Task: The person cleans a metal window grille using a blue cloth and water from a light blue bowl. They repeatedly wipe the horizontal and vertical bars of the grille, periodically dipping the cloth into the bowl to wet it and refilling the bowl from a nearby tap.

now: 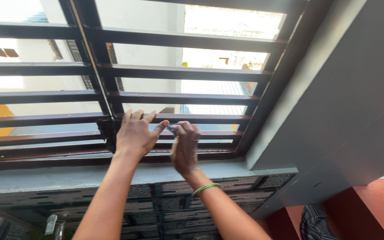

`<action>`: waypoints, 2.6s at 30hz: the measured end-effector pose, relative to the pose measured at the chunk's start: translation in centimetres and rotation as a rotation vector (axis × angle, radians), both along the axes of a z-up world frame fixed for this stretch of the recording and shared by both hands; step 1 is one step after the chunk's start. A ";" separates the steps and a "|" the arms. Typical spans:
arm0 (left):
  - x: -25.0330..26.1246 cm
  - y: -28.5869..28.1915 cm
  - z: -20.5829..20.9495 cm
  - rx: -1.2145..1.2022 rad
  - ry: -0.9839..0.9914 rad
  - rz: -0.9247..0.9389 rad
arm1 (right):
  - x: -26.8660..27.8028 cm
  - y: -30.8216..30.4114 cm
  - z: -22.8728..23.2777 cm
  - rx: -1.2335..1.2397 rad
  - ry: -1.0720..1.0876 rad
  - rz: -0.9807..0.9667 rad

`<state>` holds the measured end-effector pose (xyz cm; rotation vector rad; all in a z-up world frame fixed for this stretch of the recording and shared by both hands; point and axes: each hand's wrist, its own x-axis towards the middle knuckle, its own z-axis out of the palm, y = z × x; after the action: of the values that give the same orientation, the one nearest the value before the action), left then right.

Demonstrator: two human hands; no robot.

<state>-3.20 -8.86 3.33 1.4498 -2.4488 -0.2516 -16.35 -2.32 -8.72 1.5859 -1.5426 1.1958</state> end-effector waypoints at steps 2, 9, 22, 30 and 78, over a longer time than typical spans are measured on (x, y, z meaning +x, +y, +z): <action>0.1 0.3 -0.1 -0.018 0.025 0.006 | 2.8 -1.6 0.1 0.135 -0.064 0.096; 0.3 -0.1 -1.0 -0.076 0.062 -0.001 | 2.4 -4.4 0.6 0.521 0.201 0.073; -0.4 1.0 -0.6 -0.104 -0.038 0.020 | -6.7 0.9 -0.6 0.377 0.041 -0.401; -0.3 1.1 -0.4 -0.050 0.001 0.037 | 4.8 -7.5 -0.1 0.325 0.123 0.236; 0.9 1.1 2.4 -0.265 0.534 0.052 | -9.2 2.0 18.0 -0.119 0.165 -0.127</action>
<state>-2.28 -7.79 5.69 1.1505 -1.9291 -0.2522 -25.56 -0.36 9.24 1.4493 -1.4175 1.0408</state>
